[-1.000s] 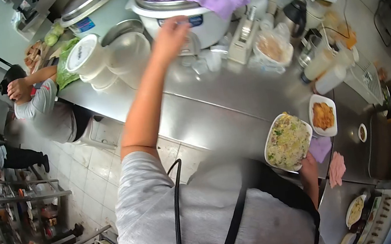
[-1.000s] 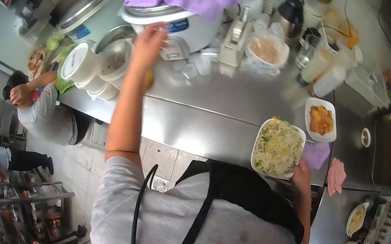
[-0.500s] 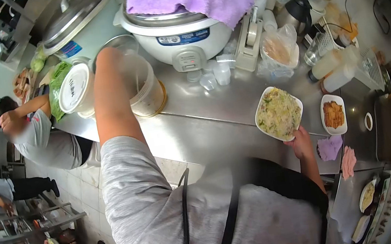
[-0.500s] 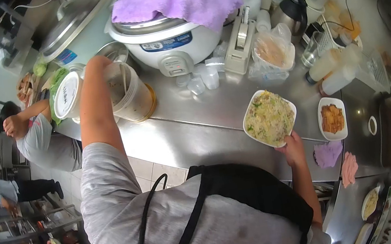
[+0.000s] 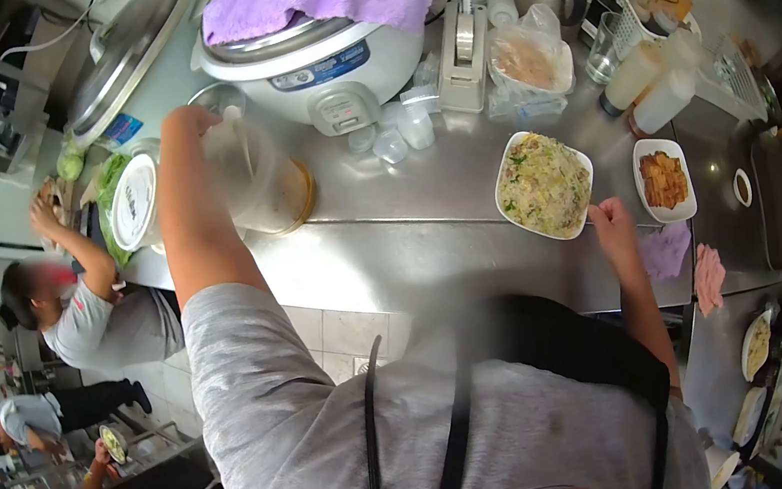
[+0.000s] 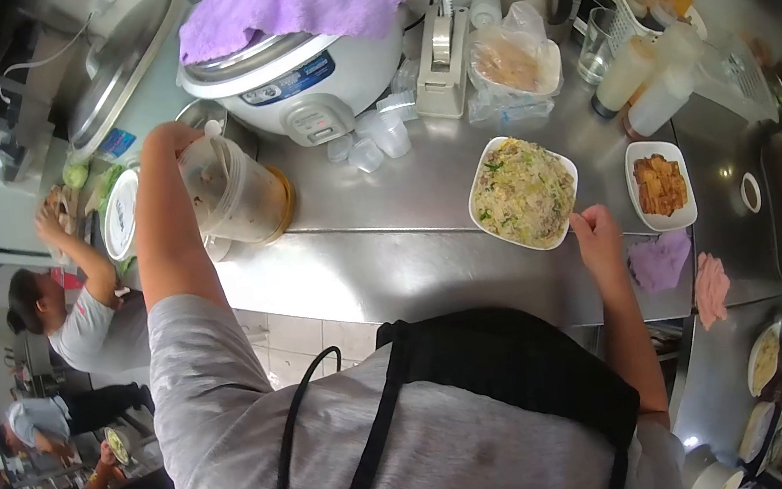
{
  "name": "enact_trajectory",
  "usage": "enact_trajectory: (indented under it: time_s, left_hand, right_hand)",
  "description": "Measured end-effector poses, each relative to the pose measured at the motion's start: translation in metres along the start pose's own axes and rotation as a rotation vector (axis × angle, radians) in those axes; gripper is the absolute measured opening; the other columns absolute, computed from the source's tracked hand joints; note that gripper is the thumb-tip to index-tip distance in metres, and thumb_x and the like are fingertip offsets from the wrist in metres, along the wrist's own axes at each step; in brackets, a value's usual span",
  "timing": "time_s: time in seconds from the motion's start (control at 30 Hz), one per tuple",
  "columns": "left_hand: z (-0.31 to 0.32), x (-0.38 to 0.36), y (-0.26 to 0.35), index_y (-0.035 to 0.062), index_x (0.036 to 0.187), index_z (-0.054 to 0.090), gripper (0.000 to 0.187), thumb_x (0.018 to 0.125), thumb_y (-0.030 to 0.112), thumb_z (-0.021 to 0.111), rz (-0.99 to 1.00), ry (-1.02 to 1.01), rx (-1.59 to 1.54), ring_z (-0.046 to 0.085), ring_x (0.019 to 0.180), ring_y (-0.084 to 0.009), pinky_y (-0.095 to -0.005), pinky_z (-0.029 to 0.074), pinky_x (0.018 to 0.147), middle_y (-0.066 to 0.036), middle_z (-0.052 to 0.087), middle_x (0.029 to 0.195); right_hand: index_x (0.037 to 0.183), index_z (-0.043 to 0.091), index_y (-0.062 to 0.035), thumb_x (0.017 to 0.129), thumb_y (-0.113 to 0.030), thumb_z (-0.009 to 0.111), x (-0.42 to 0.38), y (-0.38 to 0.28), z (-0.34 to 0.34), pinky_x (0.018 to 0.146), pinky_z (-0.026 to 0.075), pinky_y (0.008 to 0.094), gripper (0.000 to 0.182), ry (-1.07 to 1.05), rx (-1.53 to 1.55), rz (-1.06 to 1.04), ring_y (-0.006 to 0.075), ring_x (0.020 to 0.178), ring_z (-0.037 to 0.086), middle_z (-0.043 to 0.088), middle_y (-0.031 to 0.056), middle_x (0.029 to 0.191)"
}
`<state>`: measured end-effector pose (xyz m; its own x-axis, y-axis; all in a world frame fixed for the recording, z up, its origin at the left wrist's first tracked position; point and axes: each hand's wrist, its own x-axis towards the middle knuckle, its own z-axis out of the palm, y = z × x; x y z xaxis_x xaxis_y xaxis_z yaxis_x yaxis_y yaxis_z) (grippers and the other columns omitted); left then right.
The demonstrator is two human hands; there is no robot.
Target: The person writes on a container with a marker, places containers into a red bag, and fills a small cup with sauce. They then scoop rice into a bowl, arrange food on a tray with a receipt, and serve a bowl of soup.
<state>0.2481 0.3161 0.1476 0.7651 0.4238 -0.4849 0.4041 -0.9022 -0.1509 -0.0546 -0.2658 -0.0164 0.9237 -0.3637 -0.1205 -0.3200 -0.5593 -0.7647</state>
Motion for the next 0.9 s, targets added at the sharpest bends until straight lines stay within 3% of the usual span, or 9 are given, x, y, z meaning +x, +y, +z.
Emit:
enact_trajectory:
  time_s: [0.1,0.2,0.27,0.33,0.4,0.47,0.57,0.67,0.9]
  left_hand:
    - [0.005,0.053,-0.005,0.0071,0.099,0.057,0.046,0.069,0.042,0.056,0.225,0.013,0.087,0.053,0.091,-0.0213,-0.0363,0.041,0.077,-0.009,0.056,0.101]
    - [0.016,0.025,0.014,0.0081,0.106,0.054,0.05,0.072,0.045,0.051,0.079,-0.029,-0.463,0.05,0.096,-0.0221,-0.0367,0.038,0.081,-0.009,0.052,0.109]
    - [0.012,0.009,0.022,0.0106,0.103,0.053,0.043,0.071,0.039,0.055,0.389,-0.066,-0.231,0.049,0.09,-0.0197,-0.035,0.038,0.076,-0.007,0.054,0.099]
    - [0.007,0.074,0.012,0.0117,0.106,0.05,0.044,0.071,0.037,0.056,0.597,-0.144,0.136,0.049,0.089,-0.0197,-0.0355,0.039,0.075,-0.008,0.053,0.098]
    - [0.006,0.036,0.02,0.0127,0.098,0.051,0.036,0.072,0.037,0.055,0.247,0.024,-0.358,0.053,0.074,-0.016,-0.0329,0.043,0.06,-0.006,0.056,0.08]
    - [-0.021,-0.013,0.031,0.0123,0.086,0.05,0.025,0.074,0.035,0.053,0.094,-0.01,-0.44,0.051,0.051,-0.0115,-0.0263,0.039,0.041,-0.002,0.051,0.061]
    - [-0.037,-0.028,0.009,0.0119,0.077,0.047,0.026,0.076,0.037,0.051,0.258,0.097,-0.552,0.043,0.036,-0.0094,-0.0225,0.031,0.031,0.001,0.045,0.052]
    - [-0.043,-0.051,-0.012,0.0076,0.079,0.051,0.034,0.076,0.042,0.051,0.332,0.22,-0.666,0.047,0.039,-0.0108,-0.0223,0.035,0.034,-0.001,0.047,0.055]
    - [-0.001,-0.096,-0.031,-0.0009,0.081,0.052,0.041,0.077,0.04,0.049,0.141,0.462,-1.181,0.054,0.045,-0.0132,-0.0221,0.041,0.038,-0.01,0.059,0.068]
  right_hand:
    - [0.082,0.055,-0.0028,0.077,-0.014,0.051,-0.018,-0.048,-0.016,0.056,0.042,0.0294,0.013,-0.007,-0.077,-0.112,0.0194,0.062,0.055,0.055,0.0101,0.071]
    - [0.081,0.056,-0.0033,0.077,-0.011,0.049,-0.02,-0.056,-0.012,0.06,0.042,0.034,0.011,0.088,-0.128,-0.302,0.0275,0.068,0.055,0.055,0.0134,0.073]
    - [0.081,0.057,-0.0042,0.076,-0.011,0.049,-0.018,-0.063,-0.013,0.062,0.042,0.0362,0.011,0.125,-0.214,-0.366,0.0305,0.07,0.054,0.056,0.0141,0.074]
    - [0.08,0.058,-0.0042,0.075,-0.013,0.052,-0.019,-0.076,-0.015,0.062,0.042,0.036,0.012,0.134,-0.2,-0.313,0.03,0.069,0.054,0.057,0.0135,0.074]
    - [0.079,0.058,-0.0036,0.074,-0.015,0.053,-0.018,-0.087,-0.02,0.06,0.042,0.0351,0.013,0.122,-0.172,-0.271,0.0292,0.068,0.054,0.057,0.0131,0.074]
    - [0.078,0.058,-0.0031,0.073,-0.016,0.054,-0.016,-0.096,-0.024,0.059,0.042,0.0344,0.014,0.081,-0.143,-0.216,0.0285,0.066,0.055,0.057,0.0127,0.073]
    - [0.078,0.058,-0.0024,0.073,-0.016,0.054,-0.011,-0.096,-0.025,0.057,0.042,0.0333,0.015,0.084,-0.113,-0.284,0.0279,0.063,0.055,0.057,0.0135,0.07]
    - [0.078,0.058,-0.0019,0.073,-0.015,0.055,-0.006,-0.09,-0.017,0.056,0.042,0.033,0.014,0.041,-0.118,-0.314,0.0267,0.062,0.055,0.057,0.0135,0.068]
    - [0.082,0.059,-0.0021,0.074,-0.015,0.055,0.001,-0.084,-0.013,0.057,0.043,0.0293,0.016,-0.138,-0.041,-0.314,0.021,0.063,0.057,0.058,0.0119,0.071]
